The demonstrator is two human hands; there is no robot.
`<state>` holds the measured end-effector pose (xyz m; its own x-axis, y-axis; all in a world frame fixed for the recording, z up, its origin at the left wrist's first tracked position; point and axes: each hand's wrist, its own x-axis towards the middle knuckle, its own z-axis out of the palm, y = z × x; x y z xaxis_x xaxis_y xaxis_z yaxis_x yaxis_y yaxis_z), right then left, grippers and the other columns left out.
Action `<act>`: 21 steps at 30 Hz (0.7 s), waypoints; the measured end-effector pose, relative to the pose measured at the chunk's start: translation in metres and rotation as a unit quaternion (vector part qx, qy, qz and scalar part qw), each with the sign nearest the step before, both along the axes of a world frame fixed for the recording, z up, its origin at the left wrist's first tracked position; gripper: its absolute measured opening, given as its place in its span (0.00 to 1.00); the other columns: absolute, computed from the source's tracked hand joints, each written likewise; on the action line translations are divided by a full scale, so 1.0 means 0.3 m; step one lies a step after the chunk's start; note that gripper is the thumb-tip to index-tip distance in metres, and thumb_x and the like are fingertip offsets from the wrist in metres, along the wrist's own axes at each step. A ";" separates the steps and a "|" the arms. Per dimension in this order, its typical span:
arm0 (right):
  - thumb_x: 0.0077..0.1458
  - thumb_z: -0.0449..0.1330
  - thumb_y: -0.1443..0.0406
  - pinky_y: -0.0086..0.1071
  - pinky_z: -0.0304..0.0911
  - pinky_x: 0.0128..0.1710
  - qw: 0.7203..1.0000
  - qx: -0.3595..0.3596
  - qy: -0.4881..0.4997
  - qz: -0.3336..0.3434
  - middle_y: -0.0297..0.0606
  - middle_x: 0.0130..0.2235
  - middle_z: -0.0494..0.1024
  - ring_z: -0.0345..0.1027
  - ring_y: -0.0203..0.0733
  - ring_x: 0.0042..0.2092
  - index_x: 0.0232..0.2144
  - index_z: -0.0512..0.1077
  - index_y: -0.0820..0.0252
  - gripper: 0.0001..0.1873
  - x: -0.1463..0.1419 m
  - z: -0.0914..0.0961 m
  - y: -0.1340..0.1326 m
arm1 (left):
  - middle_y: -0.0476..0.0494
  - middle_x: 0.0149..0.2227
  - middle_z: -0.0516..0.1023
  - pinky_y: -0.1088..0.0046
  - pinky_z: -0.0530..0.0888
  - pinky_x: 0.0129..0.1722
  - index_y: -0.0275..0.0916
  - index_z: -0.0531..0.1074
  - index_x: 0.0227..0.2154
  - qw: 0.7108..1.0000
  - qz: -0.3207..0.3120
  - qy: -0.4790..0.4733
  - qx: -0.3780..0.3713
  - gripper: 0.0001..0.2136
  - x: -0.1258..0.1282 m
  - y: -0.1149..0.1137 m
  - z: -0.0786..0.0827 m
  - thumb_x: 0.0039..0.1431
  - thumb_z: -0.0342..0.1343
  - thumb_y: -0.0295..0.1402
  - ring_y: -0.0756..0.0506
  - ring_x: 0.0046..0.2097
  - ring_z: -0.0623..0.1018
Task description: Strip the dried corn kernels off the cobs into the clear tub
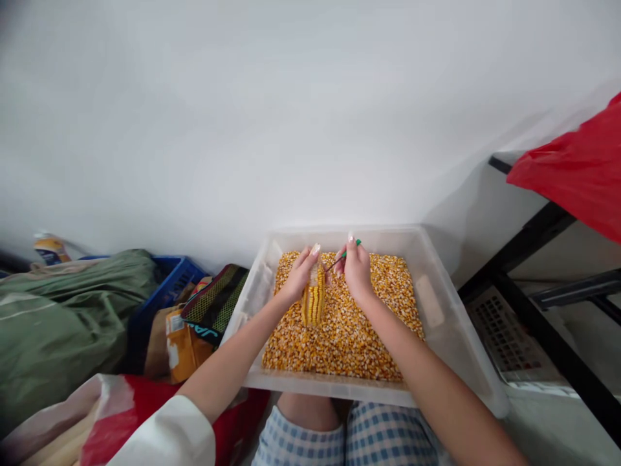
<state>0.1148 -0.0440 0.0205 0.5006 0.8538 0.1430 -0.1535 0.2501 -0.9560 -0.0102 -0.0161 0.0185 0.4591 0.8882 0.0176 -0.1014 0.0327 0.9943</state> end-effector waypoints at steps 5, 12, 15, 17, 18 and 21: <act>0.51 0.50 0.46 0.24 0.60 0.17 0.999 0.035 0.018 0.015 0.31 0.17 0.68 0.63 0.32 0.17 0.24 0.64 0.61 0.23 -0.013 0.036 -0.030 | 0.51 0.23 0.67 0.73 0.69 0.25 0.38 0.64 0.28 0.991 0.017 -0.102 -0.082 0.15 0.010 -0.009 0.019 0.49 0.54 0.47 0.51 0.23 0.69; 0.56 0.45 0.49 0.25 0.63 0.20 0.996 0.054 -0.064 0.014 0.32 0.19 0.69 0.65 0.31 0.19 0.24 0.62 0.60 0.23 -0.043 0.075 -0.078 | 0.50 0.21 0.69 0.73 0.68 0.24 0.36 0.67 0.29 0.988 -0.006 -0.106 -0.109 0.17 0.008 -0.017 0.029 0.50 0.52 0.48 0.52 0.21 0.69; 0.56 0.45 0.50 0.25 0.64 0.22 0.993 0.071 -0.089 0.022 0.33 0.22 0.71 0.65 0.31 0.20 0.25 0.63 0.61 0.21 -0.052 0.078 -0.093 | 0.51 0.21 0.68 0.74 0.68 0.24 0.36 0.66 0.29 0.986 0.000 -0.119 -0.117 0.17 0.009 -0.013 0.024 0.50 0.52 0.47 0.52 0.21 0.68; 0.57 0.46 0.52 0.26 0.64 0.22 0.991 0.083 -0.107 0.021 0.34 0.22 0.71 0.66 0.31 0.21 0.26 0.64 0.61 0.20 -0.057 0.072 -0.099 | 0.50 0.22 0.68 0.75 0.67 0.26 0.36 0.66 0.29 0.987 0.022 -0.115 -0.110 0.16 0.008 -0.007 0.020 0.50 0.53 0.47 0.52 0.23 0.68; 0.57 0.46 0.52 0.26 0.64 0.23 0.989 0.088 -0.120 0.019 0.34 0.22 0.71 0.66 0.32 0.22 0.26 0.65 0.61 0.19 -0.060 0.066 -0.100 | 0.50 0.22 0.68 0.75 0.67 0.27 0.36 0.66 0.29 0.989 0.038 -0.106 -0.099 0.16 0.008 -0.003 0.017 0.50 0.53 0.47 0.52 0.24 0.68; 0.56 0.48 0.53 0.28 0.65 0.25 0.980 0.095 -0.177 0.008 0.34 0.22 0.71 0.66 0.33 0.23 0.27 0.67 0.61 0.19 -0.066 0.044 -0.102 | 0.50 0.25 0.68 0.76 0.66 0.29 0.37 0.67 0.28 0.994 0.073 -0.063 -0.043 0.16 0.003 0.006 0.012 0.50 0.53 0.47 0.52 0.27 0.67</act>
